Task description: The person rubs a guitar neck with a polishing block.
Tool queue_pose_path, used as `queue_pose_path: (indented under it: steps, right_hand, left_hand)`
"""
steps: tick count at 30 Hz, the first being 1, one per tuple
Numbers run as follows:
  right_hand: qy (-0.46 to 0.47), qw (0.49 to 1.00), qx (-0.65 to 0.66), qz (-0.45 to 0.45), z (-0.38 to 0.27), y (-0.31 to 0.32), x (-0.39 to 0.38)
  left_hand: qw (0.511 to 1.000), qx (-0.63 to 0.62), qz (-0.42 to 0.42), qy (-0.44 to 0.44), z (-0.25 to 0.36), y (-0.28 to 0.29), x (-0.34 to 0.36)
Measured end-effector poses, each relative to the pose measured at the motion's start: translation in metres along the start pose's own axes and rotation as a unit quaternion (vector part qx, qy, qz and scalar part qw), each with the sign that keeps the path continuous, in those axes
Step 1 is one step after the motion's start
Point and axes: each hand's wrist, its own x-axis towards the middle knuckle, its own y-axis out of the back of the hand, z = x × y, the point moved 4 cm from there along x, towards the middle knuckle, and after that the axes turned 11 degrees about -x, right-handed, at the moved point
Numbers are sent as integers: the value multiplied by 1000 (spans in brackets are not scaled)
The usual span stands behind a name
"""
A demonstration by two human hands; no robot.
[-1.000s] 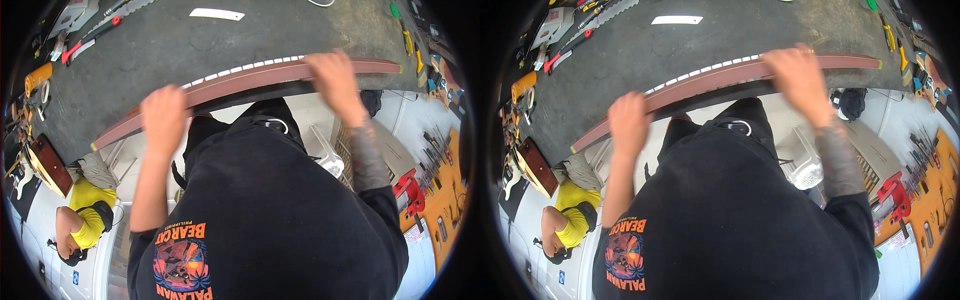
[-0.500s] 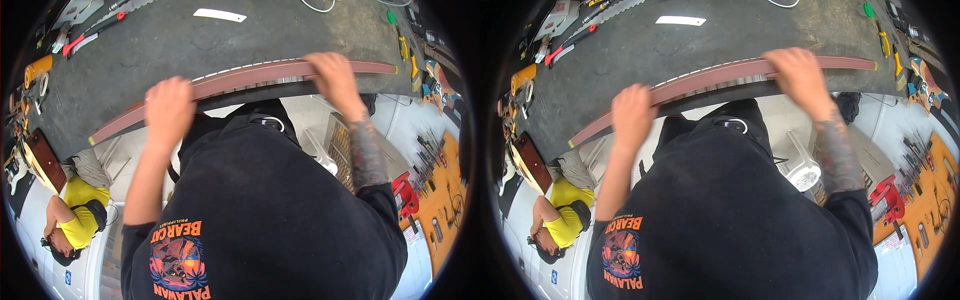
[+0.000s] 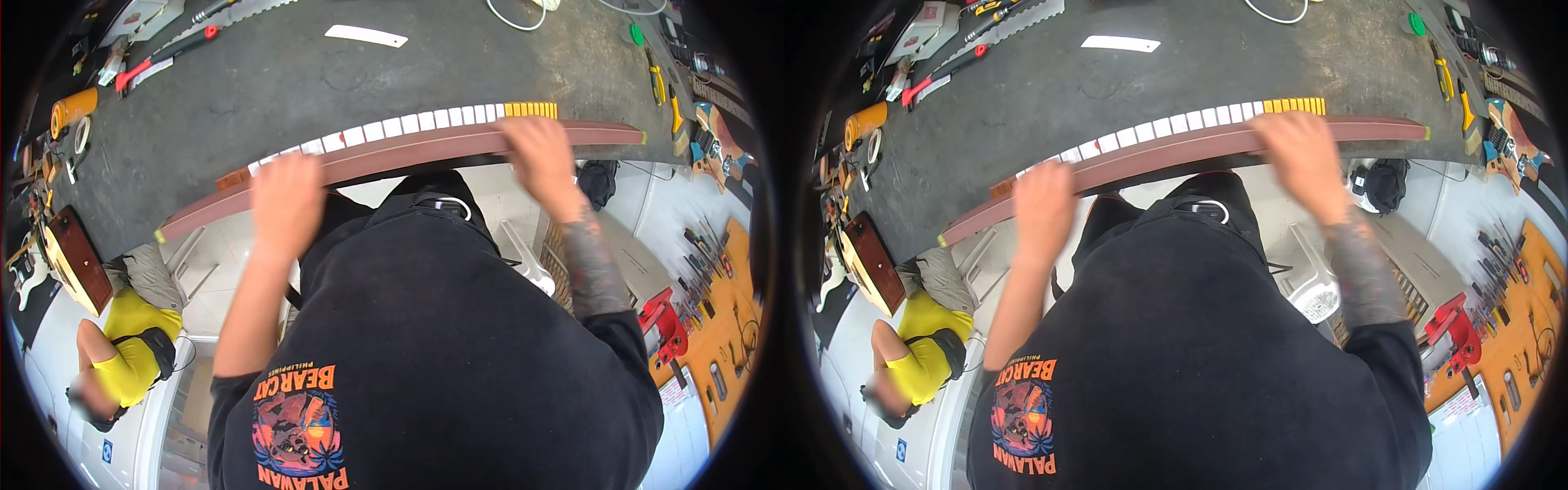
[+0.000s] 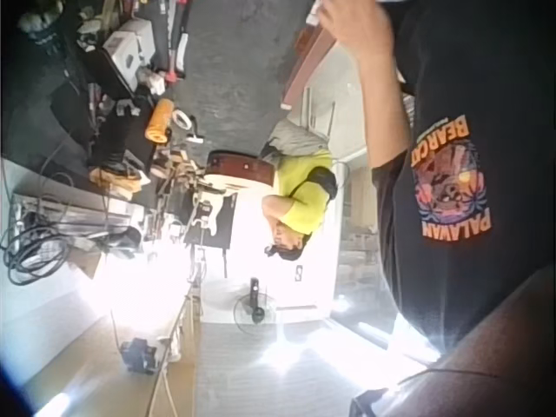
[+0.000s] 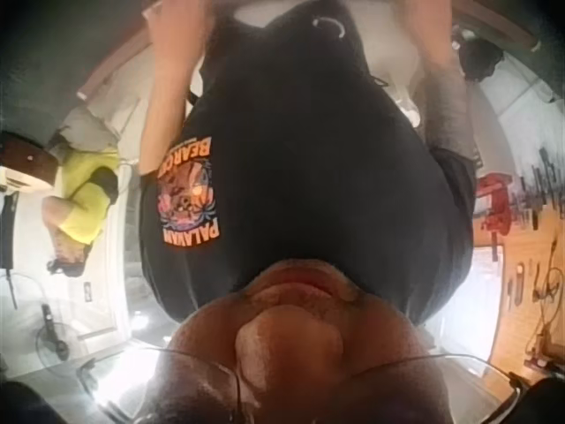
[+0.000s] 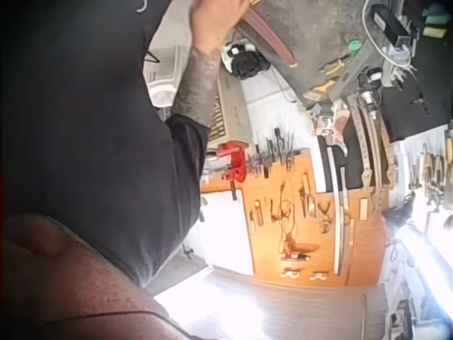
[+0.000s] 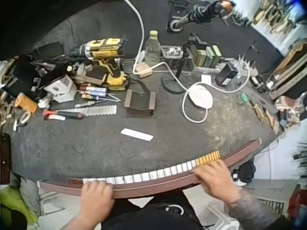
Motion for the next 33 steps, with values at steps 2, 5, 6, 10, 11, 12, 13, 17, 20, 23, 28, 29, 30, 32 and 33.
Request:
queue_pose_path:
  steps: [2, 5, 6, 10, 11, 12, 13, 17, 20, 23, 28, 29, 30, 32, 33]
  right_hand:
    - [16, 1000, 1, -17, 24, 16, -4]
    - [34, 999, 18, 13, -2, -6, -5]
    - [32, 998, 47, 23, -32, -12, 7]
    - [39, 995, 96, 10, -109, -16, 42]
    - [37, 996, 83, 14, -99, -15, 36]
    - [38, 997, 66, 20, -85, -14, 30]
    - [40, 998, 50, 18, -57, -13, 18]
    - [14, 1000, 12, -5, 26, 18, -14]
    - [18, 1000, 19, -15, -2, 3, -5]
    - [21, 999, 40, 24, -86, -11, 34]
    - [25, 999, 40, 8, -69, -4, 29]
    - [18, 999, 39, 18, -37, -2, 13]
    - [8, 999, 33, -2, -4, 0, -3]
    - [3, 1000, 19, 1, 33, 17, -13]
    - [2, 1000, 17, 0, 33, 17, -13]
  left_hand:
    - [998, -22, 44, -32, 31, -1, 18]
    - [1000, -10, 26, -2, 0, 7, -1]
    - [999, 11, 42, 20, -32, 9, -25]
    - [995, 27, 62, 73, -87, 25, -71]
    - [997, 21, 49, 64, -83, 18, -70]
    - [997, 16, 40, 57, -75, 12, -64]
    - [998, 13, 27, 48, -49, 3, -47]
    - [995, -55, 85, -16, 43, -5, 15]
    - [998, -15, 61, 30, 7, -5, -8]
    - [997, -6, 45, 64, -71, 19, -59]
    - [997, 12, 13, 70, -49, 8, -51]
    - [998, 13, 26, 51, -25, -2, -32]
    - [999, -8, 23, 39, 10, 0, -5]
    - [996, -56, 73, -11, 46, -6, 19]
    - [996, -57, 74, -13, 46, -6, 18]
